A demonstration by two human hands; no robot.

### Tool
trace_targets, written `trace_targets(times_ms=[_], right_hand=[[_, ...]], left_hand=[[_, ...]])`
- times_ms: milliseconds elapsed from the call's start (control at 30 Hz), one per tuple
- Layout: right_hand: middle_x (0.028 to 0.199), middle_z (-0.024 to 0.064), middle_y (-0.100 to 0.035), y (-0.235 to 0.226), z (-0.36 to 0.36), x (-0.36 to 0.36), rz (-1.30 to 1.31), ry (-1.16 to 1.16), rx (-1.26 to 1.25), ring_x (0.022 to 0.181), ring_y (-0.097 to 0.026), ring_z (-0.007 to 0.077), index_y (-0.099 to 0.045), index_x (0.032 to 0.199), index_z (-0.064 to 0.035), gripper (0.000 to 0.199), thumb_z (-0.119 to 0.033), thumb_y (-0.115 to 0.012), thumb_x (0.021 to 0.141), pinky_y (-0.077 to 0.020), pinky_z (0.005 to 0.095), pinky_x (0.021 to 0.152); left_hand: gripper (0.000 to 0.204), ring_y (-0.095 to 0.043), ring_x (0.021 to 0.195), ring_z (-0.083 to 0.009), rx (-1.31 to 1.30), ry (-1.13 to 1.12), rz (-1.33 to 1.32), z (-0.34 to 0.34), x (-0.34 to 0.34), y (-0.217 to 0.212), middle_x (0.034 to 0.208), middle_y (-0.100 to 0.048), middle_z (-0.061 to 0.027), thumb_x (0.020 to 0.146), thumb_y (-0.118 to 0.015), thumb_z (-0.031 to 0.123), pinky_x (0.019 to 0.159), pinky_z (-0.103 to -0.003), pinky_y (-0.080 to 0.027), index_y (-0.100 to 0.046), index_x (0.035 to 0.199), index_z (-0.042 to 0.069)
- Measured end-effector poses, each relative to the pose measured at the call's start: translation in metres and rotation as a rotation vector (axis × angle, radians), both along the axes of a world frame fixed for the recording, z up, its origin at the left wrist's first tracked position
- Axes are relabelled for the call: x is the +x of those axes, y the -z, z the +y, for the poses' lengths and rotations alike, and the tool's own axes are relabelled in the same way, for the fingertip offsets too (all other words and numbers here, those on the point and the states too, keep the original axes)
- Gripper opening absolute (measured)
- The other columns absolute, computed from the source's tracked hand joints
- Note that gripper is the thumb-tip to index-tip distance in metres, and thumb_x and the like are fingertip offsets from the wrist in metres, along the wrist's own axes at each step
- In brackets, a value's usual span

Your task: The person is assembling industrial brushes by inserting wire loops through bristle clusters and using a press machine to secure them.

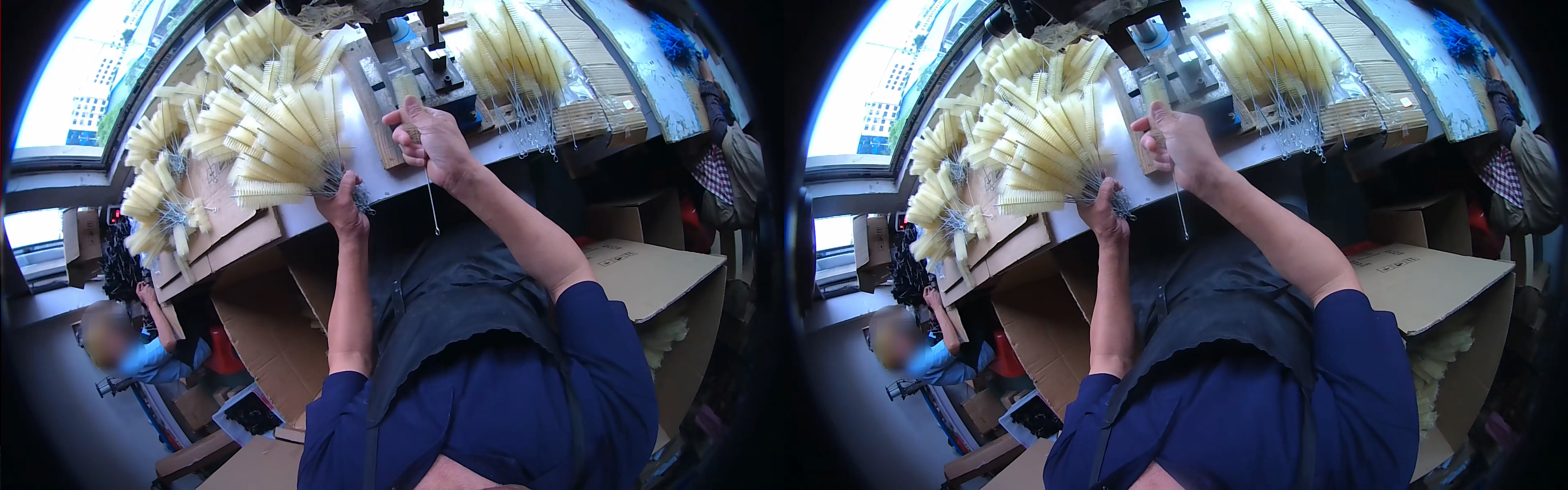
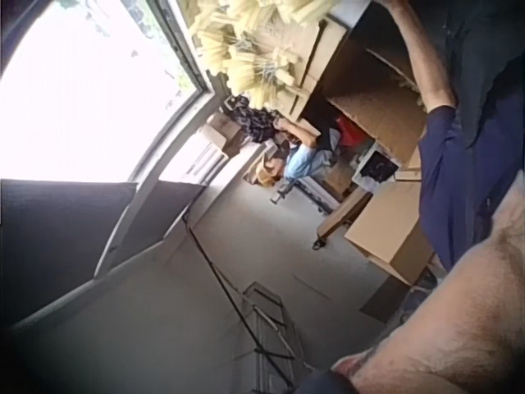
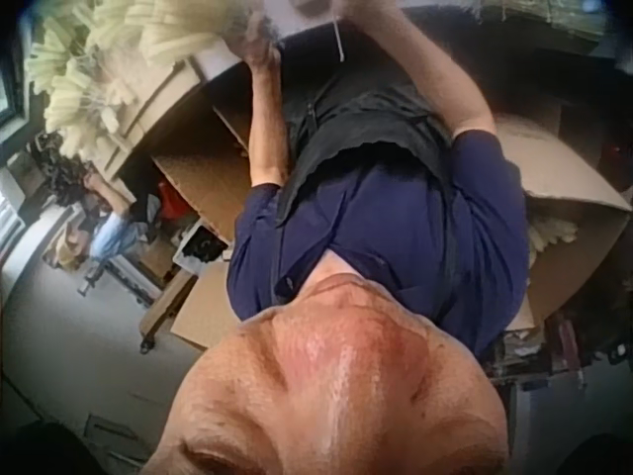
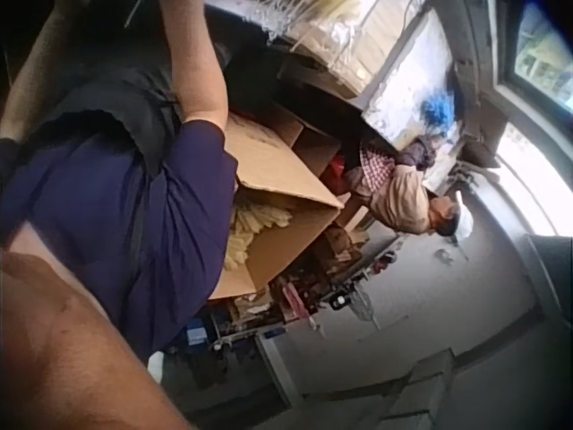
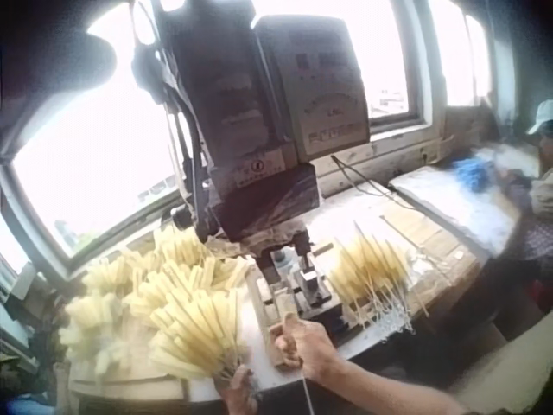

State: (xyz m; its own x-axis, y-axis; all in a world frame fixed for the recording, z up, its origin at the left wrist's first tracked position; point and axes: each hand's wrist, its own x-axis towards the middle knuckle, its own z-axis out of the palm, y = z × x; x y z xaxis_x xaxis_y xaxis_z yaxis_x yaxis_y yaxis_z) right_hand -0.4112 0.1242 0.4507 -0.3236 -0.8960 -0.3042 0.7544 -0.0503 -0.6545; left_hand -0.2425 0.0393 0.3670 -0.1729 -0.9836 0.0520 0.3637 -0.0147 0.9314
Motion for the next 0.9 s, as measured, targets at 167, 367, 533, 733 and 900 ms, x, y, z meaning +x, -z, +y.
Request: trace_targets(times_ms=[167,367,533,733,900], right_hand=[[0.070,0.0004,-0.047,0.002,0.020,-0.051,-0.044,0.047,-0.059,0.049,-0.034,0.0053,-0.053,0.107,0.0019,0.039,-0.035,-0.039,0.107,-0.0290,0.0208,0.043],[0.062,-0.0031,-0.042,0.003,0.016,-0.076,0.011,0.008,-0.028,0.045,-0.030,0.0050,-0.051,0.098,-0.0023,0.035,-0.034,-0.039,0.107,-0.0284,0.0202,0.040],[0.056,-0.0049,-0.038,-0.005,0.013,-0.083,-0.058,0.003,0.002,0.040,-0.027,0.0028,-0.051,0.090,-0.0043,0.034,-0.033,-0.042,0.107,-0.0263,0.0185,0.035],[0.056,-0.0048,-0.038,-0.004,0.017,-0.092,-0.052,-0.039,0.013,0.039,-0.026,0.0025,-0.050,0.092,-0.0037,0.034,-0.033,-0.042,0.107,-0.0256,0.0176,0.035],[0.058,-0.0040,-0.038,-0.006,0.020,-0.081,-0.295,-0.012,-0.089,0.041,-0.028,0.0033,-0.050,0.092,-0.0051,0.034,-0.034,-0.041,0.107,-0.0248,0.0180,0.035]], left_hand=[[0.034,-0.063,0.073,-0.0176,-0.047,-0.012,0.002,0.010,-0.004,-0.009,0.096,-0.064,-0.0105,0.077,-0.065,-0.009,0.066,-0.030,-0.055,-0.057,0.110,-0.003],[0.031,-0.063,0.073,-0.0175,-0.060,-0.010,-0.010,0.015,-0.012,-0.015,0.096,-0.066,-0.0108,0.079,-0.065,-0.007,0.068,-0.031,-0.055,-0.060,0.109,-0.004],[0.030,-0.063,0.073,-0.0175,-0.060,-0.018,-0.015,0.018,-0.015,-0.015,0.096,-0.066,-0.0111,0.079,-0.064,-0.007,0.068,-0.031,-0.055,-0.060,0.109,-0.005],[0.026,-0.063,0.074,-0.0174,-0.044,-0.017,-0.040,0.019,-0.019,-0.027,0.097,-0.066,-0.0109,0.081,-0.063,-0.007,0.069,-0.031,-0.054,-0.061,0.107,-0.005],[0.030,-0.064,0.074,-0.0175,-0.018,-0.035,-0.010,0.023,-0.022,-0.029,0.097,-0.065,-0.0123,0.079,-0.064,-0.007,0.068,-0.031,-0.055,-0.059,0.109,-0.005]])
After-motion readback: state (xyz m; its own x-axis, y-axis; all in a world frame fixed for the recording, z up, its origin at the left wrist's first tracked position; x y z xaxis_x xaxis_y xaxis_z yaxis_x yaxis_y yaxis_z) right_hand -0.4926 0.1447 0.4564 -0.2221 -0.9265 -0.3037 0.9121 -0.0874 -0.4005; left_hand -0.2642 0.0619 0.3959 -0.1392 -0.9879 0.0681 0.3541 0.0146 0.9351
